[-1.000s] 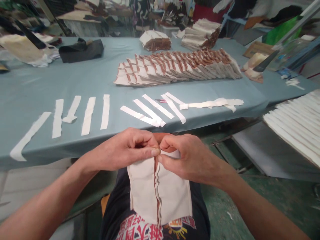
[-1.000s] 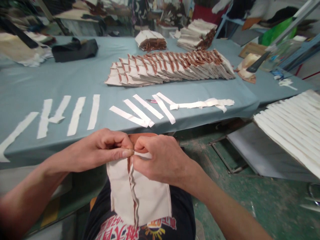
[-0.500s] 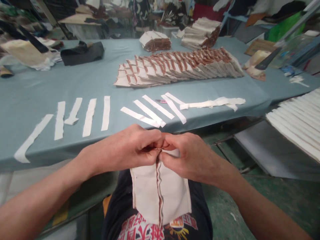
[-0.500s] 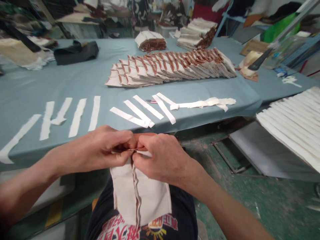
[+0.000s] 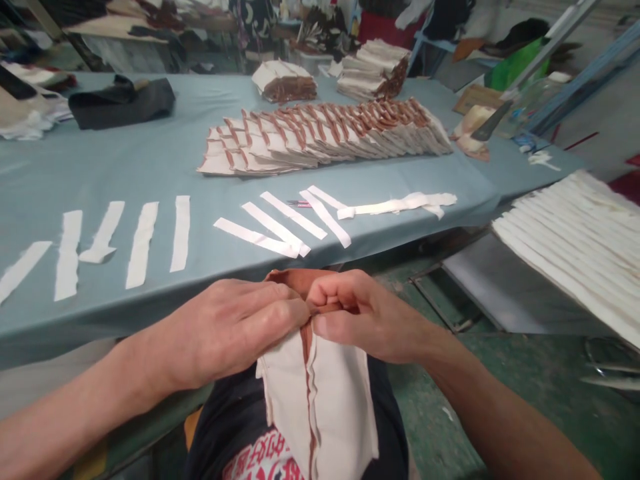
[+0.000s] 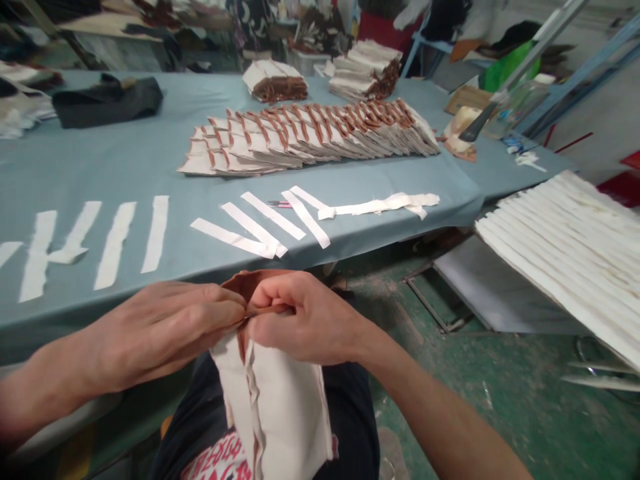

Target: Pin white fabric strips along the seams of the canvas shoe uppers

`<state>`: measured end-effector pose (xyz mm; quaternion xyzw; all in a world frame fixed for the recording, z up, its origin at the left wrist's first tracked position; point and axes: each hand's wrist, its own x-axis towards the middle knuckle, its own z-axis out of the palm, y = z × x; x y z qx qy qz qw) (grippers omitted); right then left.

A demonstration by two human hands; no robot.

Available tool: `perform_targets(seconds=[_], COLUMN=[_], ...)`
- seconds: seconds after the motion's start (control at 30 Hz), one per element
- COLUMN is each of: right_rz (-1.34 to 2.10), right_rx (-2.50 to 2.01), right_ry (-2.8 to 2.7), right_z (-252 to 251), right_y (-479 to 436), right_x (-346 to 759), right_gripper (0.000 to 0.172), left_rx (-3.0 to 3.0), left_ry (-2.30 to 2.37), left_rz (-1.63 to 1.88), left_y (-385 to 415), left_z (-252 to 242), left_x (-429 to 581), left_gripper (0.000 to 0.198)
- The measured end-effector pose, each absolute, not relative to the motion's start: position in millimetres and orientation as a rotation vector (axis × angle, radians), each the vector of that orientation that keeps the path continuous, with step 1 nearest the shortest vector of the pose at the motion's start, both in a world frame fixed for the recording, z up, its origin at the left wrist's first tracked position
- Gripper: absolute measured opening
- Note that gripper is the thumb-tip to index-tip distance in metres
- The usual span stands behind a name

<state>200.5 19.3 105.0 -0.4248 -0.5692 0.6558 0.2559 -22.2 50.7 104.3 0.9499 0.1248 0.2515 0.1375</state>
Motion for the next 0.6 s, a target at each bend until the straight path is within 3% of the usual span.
perform_targets(seconds=[0.3, 0.5, 0.6], right_rz=[1.839, 1.446, 1.188], right_rx=[-1.184, -1.197, -1.193], right_ry=[-1.347, -1.629, -1.779], right_z=[95.2, 101.4, 102.7], right_y=[17.3, 11.4, 6.3], right_x=[200.2, 197.4, 198.9], right_gripper=[0.010, 0.015, 0.017], left_rx=[2.816, 2.422, 2.309], left_ry=[0.225, 0.656, 0.702], left_rz=[0.679, 0.729, 0.599], left_y=[53.2, 43.6, 46.2], left_z=[97.1, 92.4, 98.7], left_x=[-18.5, -15.5, -16.7], left_gripper=[0.018, 0.021, 0.012])
